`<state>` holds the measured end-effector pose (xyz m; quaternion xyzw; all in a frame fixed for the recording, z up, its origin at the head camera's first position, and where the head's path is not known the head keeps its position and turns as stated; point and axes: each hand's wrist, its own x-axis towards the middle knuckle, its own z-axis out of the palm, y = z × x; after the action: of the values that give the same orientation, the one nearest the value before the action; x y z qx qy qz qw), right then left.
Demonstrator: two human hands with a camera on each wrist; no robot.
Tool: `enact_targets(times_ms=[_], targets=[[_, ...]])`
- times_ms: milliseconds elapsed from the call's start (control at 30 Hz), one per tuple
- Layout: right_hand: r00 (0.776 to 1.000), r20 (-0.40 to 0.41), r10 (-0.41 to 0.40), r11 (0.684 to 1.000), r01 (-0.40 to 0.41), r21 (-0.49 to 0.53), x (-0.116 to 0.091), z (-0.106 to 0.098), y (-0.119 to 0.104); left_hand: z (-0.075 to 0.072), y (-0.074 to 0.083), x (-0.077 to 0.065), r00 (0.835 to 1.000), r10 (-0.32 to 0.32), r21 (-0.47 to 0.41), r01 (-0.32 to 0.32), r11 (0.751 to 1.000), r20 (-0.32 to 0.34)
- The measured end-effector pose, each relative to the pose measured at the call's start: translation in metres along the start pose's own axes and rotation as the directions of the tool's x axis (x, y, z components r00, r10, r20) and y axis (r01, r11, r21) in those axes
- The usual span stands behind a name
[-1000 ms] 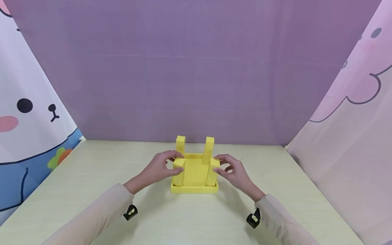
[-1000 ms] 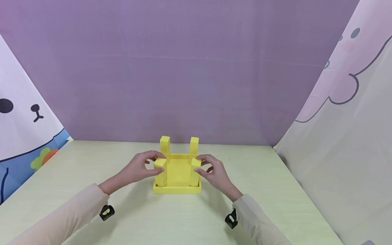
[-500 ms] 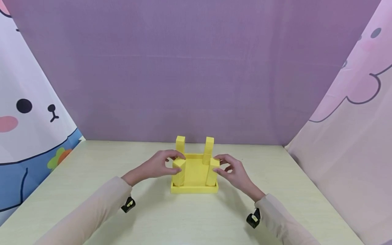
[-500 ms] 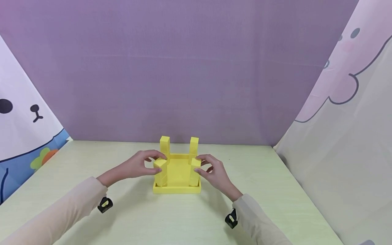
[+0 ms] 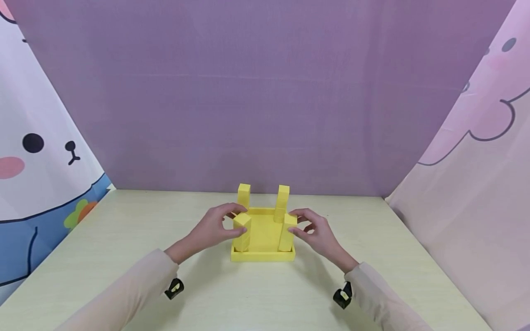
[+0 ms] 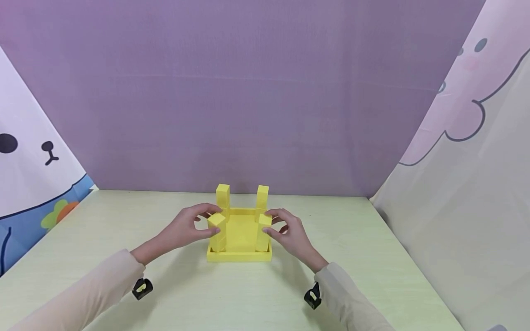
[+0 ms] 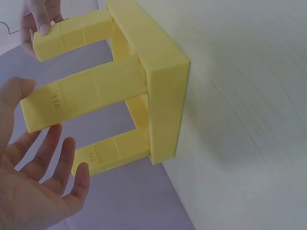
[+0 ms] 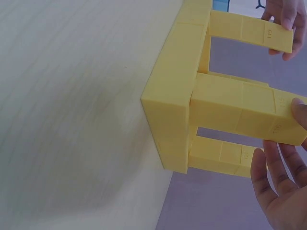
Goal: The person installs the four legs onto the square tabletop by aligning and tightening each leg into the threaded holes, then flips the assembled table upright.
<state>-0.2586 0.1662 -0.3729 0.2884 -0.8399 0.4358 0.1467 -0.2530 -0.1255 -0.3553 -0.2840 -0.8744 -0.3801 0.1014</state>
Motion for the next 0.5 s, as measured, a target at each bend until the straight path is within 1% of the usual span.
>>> enact_targets(times_ms=[67, 167, 333, 500], targets=[[1.000, 0.000, 0.002, 1.000, -0.002, -0.002, 0.000, 0.000, 0.000, 0.000, 0.001, -0.001, 1.000, 0.003, 0.001, -0.003, 1.000, -0.011], [1.000, 0.002, 0.006, 1.000, -0.006, 0.000, 0.000, 0.000, -0.001, -0.002, 0.001, -0.001, 1.000, 0.019, -0.001, -0.019, 1.000, 0.003], [1.000, 0.001, 0.008, 1.000, -0.008, 0.004, 0.000, 0.000, -0.002, -0.007, -0.004, 0.004, 0.994, 0.054, -0.009, -0.054, 0.999, 0.090], [1.000, 0.002, 0.013, 1.000, -0.013, 0.002, 0.000, 0.000, -0.002, -0.013, -0.009, 0.009, 0.979, 0.083, -0.034, -0.078, 0.996, 0.187]])
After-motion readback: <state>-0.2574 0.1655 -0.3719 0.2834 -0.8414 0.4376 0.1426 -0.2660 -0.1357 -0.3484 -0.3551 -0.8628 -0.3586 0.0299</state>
